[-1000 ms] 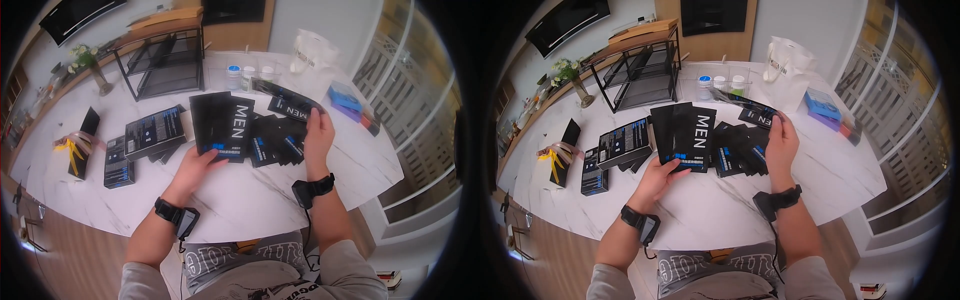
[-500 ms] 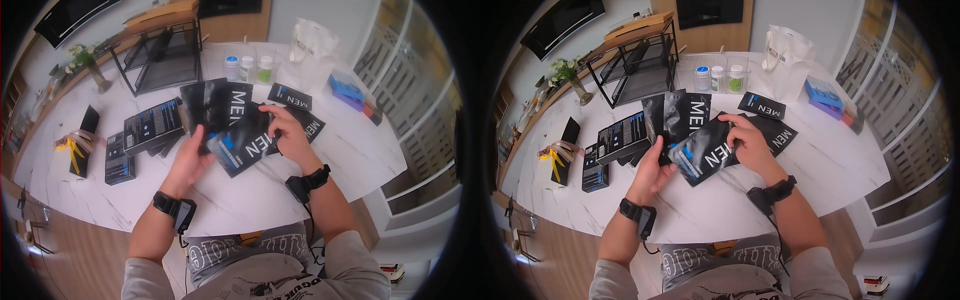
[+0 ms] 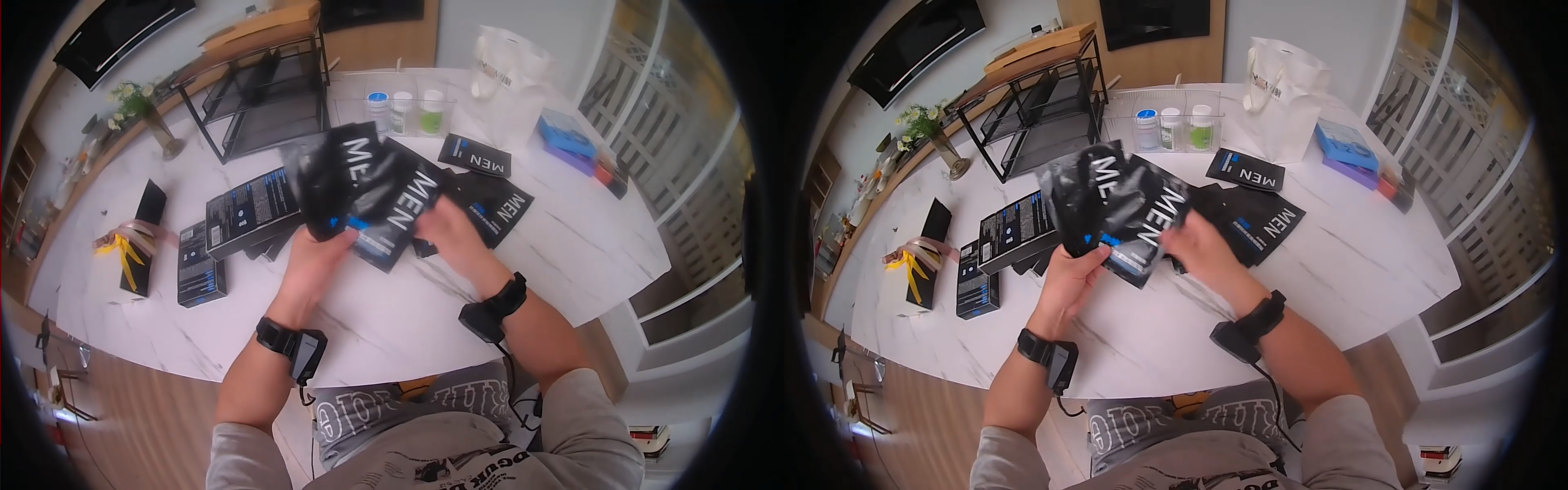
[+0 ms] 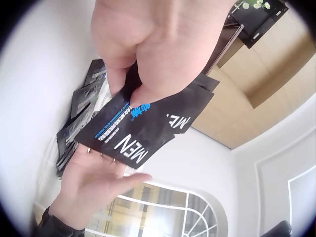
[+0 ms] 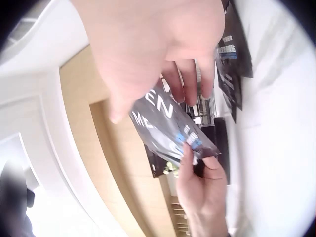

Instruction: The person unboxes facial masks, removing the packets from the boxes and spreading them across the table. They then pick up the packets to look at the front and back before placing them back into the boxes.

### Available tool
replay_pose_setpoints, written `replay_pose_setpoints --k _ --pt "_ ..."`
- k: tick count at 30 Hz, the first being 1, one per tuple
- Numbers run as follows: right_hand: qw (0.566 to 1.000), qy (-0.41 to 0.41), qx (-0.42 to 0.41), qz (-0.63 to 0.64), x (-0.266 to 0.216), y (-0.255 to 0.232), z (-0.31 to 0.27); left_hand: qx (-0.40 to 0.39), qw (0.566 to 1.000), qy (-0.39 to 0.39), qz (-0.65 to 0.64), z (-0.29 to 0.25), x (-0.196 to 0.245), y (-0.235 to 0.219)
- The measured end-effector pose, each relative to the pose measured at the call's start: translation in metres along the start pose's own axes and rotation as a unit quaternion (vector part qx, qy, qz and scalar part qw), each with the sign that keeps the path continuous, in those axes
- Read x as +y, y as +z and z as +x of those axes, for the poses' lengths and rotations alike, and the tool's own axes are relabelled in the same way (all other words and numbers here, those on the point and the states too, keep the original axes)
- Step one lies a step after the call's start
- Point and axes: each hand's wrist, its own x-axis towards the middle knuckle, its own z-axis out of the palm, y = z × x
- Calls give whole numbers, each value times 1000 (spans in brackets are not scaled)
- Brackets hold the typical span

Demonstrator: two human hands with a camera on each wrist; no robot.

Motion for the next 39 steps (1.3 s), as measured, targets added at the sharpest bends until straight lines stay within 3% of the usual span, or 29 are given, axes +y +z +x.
replay_pose_setpoints --k 1,2,4,7,11,14,29,35,39 --pt "999 -37 19 -30 -4 17 -4 -14 998 -22 51 -1 -1 -1" --pt "982 -78 42 -169 -4 19 -6 -26 998 -23 43 -2 -3 0" --pt "977 -64 75 -191 -2 22 -8 -50 998 -24 24 -3 -5 5" --pt "960 -116 118 -225 -2 15 -5 -34 999 -23 -19 -5 0 7" --pt "968 -88 116 -206 -2 1 -2 -50 998 -15 -41 -8 6 12" --pt "991 -28 75 -107 -4 4 -3 -74 997 -16 29 -7 4 8" --pt "977 -46 114 -175 5 0 -1 -52 996 1 66 -7 2 6" --pt "980 -12 125 -156 -6 -3 -3 -18 997 6 81 -7 4 5" --pt "984 -38 122 -125 -3 -3 -3 -29 994 1 102 -8 5 6"
